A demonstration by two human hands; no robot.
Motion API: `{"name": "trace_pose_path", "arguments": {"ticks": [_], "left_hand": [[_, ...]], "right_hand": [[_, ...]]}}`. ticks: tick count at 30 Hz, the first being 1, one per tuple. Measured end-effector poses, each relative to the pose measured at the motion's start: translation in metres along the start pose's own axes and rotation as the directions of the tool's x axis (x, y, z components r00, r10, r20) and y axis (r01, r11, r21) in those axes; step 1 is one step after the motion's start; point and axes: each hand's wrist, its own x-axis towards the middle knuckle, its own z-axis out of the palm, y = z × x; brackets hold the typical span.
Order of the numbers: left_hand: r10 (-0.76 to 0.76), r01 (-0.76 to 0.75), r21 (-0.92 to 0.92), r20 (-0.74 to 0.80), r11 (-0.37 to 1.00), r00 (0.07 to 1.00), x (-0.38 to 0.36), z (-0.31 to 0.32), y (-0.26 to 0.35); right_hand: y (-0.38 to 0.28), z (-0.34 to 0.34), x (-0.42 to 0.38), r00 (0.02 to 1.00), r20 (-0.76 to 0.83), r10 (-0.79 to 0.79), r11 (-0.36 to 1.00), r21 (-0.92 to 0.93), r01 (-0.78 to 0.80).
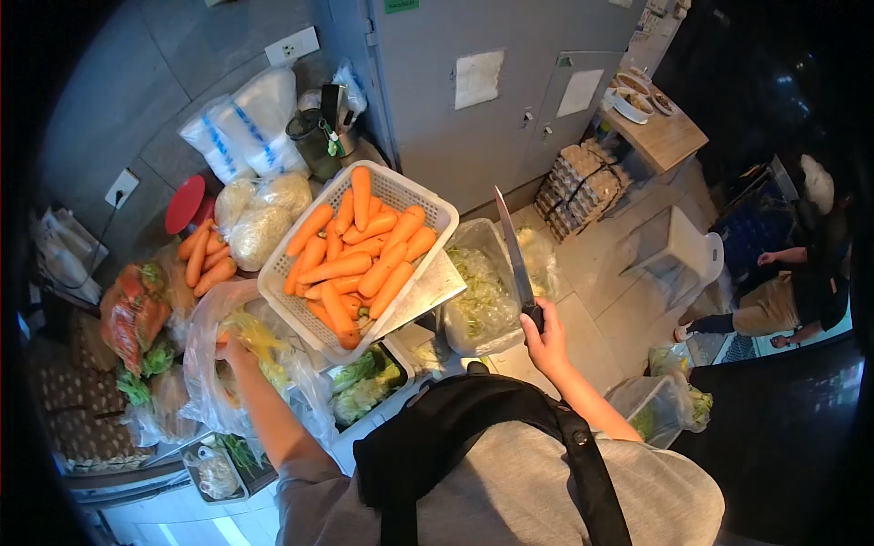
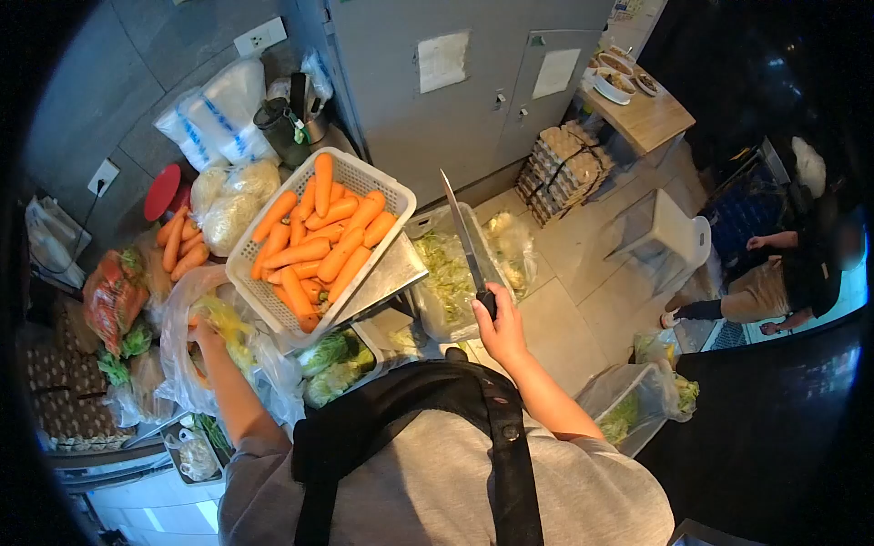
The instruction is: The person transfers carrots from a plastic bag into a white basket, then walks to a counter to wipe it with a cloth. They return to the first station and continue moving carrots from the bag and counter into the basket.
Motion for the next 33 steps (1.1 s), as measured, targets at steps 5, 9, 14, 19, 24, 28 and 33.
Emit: {"name": "trace_pose_path", "arguments": {"ticks": [5,9,14,19,24,28,33], "left_hand": [[0.388,-0.403,0.061,-0.430,0.913,0.815,-0.069,0.067,-0.001],[0.479,-0.450,0.165,-0.253,0.878,0.841,-0.020,0.010,0.000],[0.463,-0.432,0.171,-0.398,0.886,0.792,-0.089,0.058,0.003],[0.532,-0.458,0.281,-0.314,0.843,0.786,-0.096,0.045,0.007],[0.674,-0.630,0.266,-0.438,0.730,0.595,-0.162,0.087,0.006],[0.827,-0.659,0.501,-0.318,0.561,0.463,-0.186,0.096,0.014],[0.924,-0.789,0.491,-0.107,0.370,0.367,-0.240,0.156,0.028]], "right_hand": [[0.005,0.000,0.002,1.000,-0.007,0.005,1.000,0.006,-0.005],[0.004,-0.003,0.002,0.999,-0.002,0.054,0.998,0.018,-0.054],[0.005,-0.004,0.004,0.999,-0.007,0.048,0.999,0.016,-0.048],[0.007,0.001,0.008,1.000,-0.014,0.022,1.000,0.020,-0.021],[0.011,0.004,0.012,0.999,0.018,0.039,0.999,0.038,-0.040],[0.006,0.005,0.015,0.999,0.033,0.021,0.999,0.027,-0.022],[0.002,0.011,0.020,0.999,0.038,-0.017,0.999,0.032,0.016]]}}
